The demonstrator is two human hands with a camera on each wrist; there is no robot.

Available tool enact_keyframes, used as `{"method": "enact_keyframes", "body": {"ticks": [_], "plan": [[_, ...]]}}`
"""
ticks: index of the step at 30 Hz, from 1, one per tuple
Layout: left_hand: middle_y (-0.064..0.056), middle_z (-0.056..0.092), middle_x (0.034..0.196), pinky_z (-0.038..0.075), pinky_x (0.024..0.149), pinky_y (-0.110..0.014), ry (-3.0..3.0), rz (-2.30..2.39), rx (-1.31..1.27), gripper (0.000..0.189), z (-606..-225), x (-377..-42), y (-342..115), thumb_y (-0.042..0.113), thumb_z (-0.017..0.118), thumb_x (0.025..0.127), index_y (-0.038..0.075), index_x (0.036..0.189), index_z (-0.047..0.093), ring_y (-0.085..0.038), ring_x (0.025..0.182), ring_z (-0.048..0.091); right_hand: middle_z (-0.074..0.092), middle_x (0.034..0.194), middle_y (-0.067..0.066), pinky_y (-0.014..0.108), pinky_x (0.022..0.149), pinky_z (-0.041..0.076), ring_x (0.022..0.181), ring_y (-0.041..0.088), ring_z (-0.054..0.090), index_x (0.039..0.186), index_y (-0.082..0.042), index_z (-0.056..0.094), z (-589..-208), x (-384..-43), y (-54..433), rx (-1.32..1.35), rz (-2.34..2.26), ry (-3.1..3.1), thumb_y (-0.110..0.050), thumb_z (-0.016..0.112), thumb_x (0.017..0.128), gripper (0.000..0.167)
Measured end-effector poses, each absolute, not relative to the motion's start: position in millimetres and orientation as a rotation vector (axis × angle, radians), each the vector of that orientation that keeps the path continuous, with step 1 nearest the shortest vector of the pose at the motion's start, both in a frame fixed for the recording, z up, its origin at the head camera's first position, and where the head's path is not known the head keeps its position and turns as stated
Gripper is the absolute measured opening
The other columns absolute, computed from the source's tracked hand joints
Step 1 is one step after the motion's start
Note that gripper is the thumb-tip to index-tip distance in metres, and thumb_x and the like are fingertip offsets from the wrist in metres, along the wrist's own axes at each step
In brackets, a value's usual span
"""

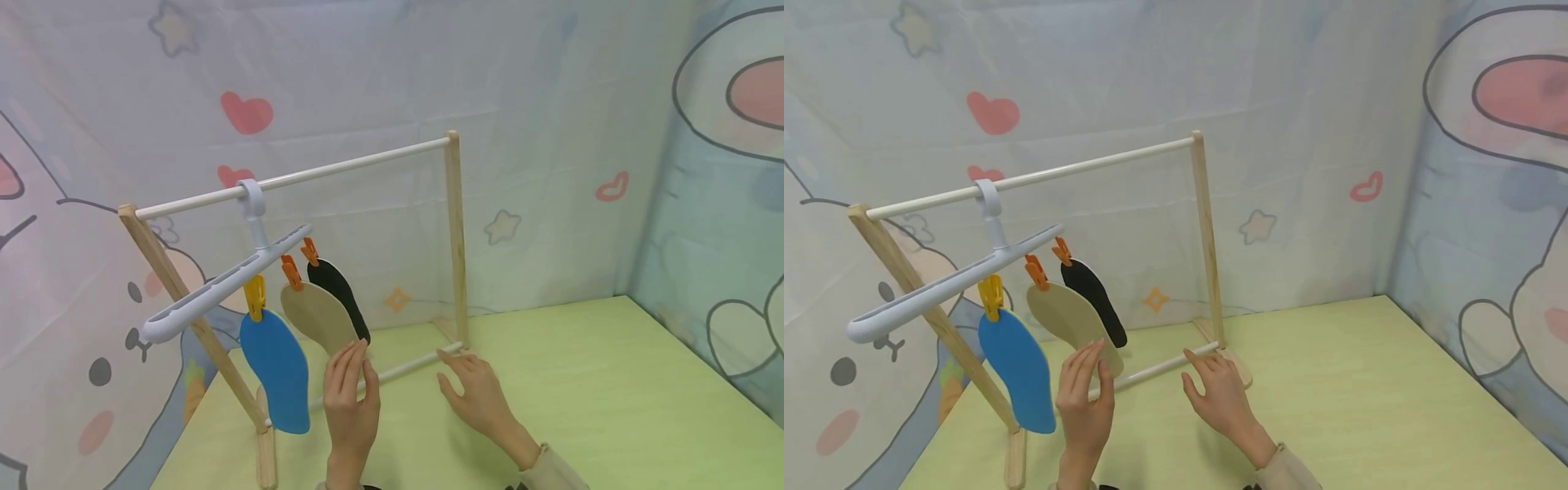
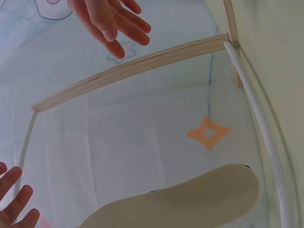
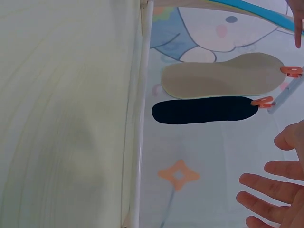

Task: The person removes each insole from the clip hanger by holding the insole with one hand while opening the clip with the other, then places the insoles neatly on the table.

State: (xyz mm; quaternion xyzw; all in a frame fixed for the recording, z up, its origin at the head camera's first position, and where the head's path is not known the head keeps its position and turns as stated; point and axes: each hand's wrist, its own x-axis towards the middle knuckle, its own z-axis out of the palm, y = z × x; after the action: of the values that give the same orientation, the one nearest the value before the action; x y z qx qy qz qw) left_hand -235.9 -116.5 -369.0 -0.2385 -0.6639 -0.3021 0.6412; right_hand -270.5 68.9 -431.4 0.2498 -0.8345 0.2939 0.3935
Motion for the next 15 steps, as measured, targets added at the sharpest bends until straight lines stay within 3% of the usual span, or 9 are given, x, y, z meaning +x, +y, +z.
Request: {"method": "enact_keyframes", "body": {"ticks": [4,15], "plan": [[-0.017,0.066,0.091,0.043,0.089,-0.023,-1.503,-0.684,-0.541,0.020,-368,-236,-120,0.004,0.052,0.086,-0.005,0.099,0.065,-0.030,0.089,0.058,0.068,0.100,0.004,0.049,0.087,0.043,0.098,0.028,0.060,0.113,-0.009,0.061,-430,-270,68,0.621,0.761,-2.140,-0.018,0.063,0.079,0.035],[-0.016,0.066,0.090,0.041,0.090,-0.015,-1.491,-0.746,-0.512,0.020,-366,-236,-130,0.006,0.051,0.087,-0.006,0.096,0.065,-0.031,0.089,0.057,0.068,0.098,0.003,0.047,0.083,0.045,0.092,0.023,0.060,0.108,-0.009,0.063,-431,-270,67,0.615,0.799,-2.116,-0.014,0.065,0.077,0.032]]}}
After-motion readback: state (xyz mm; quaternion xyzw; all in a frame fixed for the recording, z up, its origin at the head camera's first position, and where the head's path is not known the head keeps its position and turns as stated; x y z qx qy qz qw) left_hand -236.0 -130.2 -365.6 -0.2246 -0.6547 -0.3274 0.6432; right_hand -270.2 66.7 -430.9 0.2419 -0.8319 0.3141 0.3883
